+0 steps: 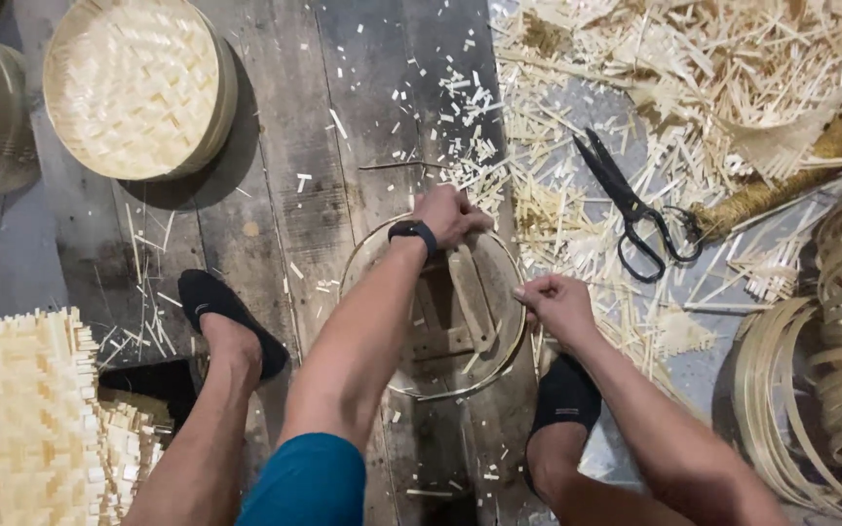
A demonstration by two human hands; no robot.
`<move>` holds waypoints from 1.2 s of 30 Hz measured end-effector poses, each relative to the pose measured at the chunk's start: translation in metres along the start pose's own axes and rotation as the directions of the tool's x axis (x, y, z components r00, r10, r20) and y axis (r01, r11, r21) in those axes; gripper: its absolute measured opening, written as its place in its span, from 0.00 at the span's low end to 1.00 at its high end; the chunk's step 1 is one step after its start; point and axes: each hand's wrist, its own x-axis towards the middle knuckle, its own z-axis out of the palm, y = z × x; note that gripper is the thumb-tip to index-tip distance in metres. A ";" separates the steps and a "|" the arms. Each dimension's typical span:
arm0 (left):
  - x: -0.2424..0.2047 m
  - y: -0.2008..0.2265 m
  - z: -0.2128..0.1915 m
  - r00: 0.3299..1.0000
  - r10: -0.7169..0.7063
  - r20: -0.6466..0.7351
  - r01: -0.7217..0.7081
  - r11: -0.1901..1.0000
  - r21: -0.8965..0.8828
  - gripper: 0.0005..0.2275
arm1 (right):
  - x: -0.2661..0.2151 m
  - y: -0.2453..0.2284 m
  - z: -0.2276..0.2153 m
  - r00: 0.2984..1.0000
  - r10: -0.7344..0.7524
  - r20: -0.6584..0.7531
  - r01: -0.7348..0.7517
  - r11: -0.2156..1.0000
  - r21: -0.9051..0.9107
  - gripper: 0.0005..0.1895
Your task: Weaving bamboo strips into a circular frame and trimming the excess with scissors to create a tray component.
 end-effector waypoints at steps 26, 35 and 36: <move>-0.254 -0.109 0.099 0.676 -0.678 0.289 0.382 -0.013 -0.924 0.07 | -0.045 0.015 0.002 0.943 0.274 0.190 -0.306 0.936 0.172 0.09; -0.246 -0.112 0.135 0.660 -0.733 0.164 0.241 0.000 -0.970 0.09 | -0.052 0.005 0.015 0.965 0.258 0.048 -0.262 0.948 0.179 0.11; -0.247 -0.109 0.134 0.659 -0.741 0.125 0.243 0.053 -0.969 0.09 | -0.054 -0.001 0.014 0.968 0.250 0.037 -0.253 0.958 0.138 0.14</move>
